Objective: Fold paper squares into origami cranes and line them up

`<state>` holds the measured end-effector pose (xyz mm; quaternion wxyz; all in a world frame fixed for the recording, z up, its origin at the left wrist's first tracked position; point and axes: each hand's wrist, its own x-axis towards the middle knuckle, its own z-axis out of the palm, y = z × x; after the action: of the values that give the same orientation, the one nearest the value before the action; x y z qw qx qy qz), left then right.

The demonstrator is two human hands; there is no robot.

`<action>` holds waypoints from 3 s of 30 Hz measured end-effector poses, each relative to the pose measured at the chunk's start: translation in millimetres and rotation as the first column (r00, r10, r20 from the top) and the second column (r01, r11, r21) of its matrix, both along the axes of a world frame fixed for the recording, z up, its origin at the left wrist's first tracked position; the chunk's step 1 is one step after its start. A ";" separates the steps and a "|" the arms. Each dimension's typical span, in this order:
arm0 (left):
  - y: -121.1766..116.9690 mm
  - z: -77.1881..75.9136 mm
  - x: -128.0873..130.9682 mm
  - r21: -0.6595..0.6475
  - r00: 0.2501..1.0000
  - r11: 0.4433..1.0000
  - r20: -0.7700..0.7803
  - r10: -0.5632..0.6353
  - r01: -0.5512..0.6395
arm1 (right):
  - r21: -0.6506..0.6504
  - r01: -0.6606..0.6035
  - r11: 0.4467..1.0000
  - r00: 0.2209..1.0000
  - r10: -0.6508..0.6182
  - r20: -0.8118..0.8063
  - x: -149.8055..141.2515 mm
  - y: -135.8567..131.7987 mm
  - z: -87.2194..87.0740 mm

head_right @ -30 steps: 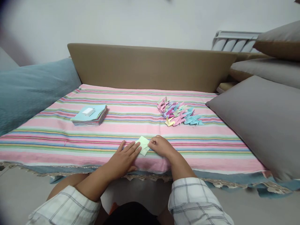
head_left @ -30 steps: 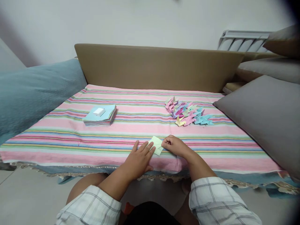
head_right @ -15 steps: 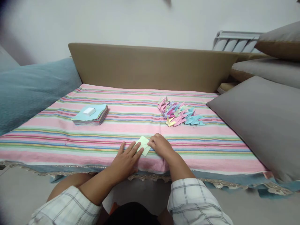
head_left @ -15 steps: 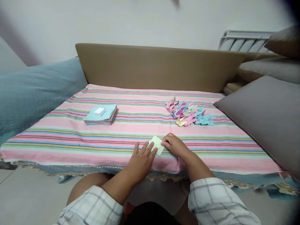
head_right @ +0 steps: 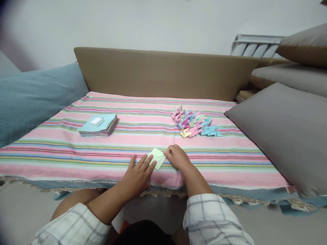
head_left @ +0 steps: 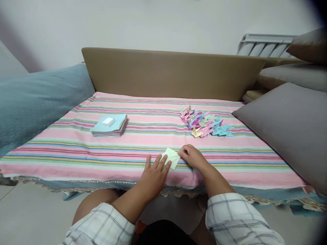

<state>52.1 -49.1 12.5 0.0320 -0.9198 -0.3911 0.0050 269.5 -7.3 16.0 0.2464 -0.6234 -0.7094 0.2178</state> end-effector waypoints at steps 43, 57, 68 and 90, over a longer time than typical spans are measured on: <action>3.0 -10.7 -4.0 -0.125 0.995 0.992 0.096 0.036 -0.024 | 0.030 -0.512 0.858 0.855 0.507 0.108 -47.8 -35.3 -2.4; 0.3 4.7 -26.4 -0.157 0.968 0.985 0.227 0.103 -0.068 | 0.126 -0.386 0.914 0.922 0.380 0.068 -41.0 -26.6 -9.5; 28.7 9.0 -40.7 -0.143 0.816 0.944 0.476 0.328 -0.297 | 0.250 -0.298 0.921 0.954 0.282 0.099 -49.6 -16.5 -19.2; 29.5 13.0 -34.3 -0.256 0.758 0.869 0.425 0.494 -0.423 | 0.245 -0.303 0.921 0.953 0.283 0.112 -48.0 -14.3 -23.8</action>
<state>17.8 -19.6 25.5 -0.1339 -0.7675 -0.5989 -0.1856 221.5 -21.6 -7.8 0.2639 -0.4804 -0.8256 0.1341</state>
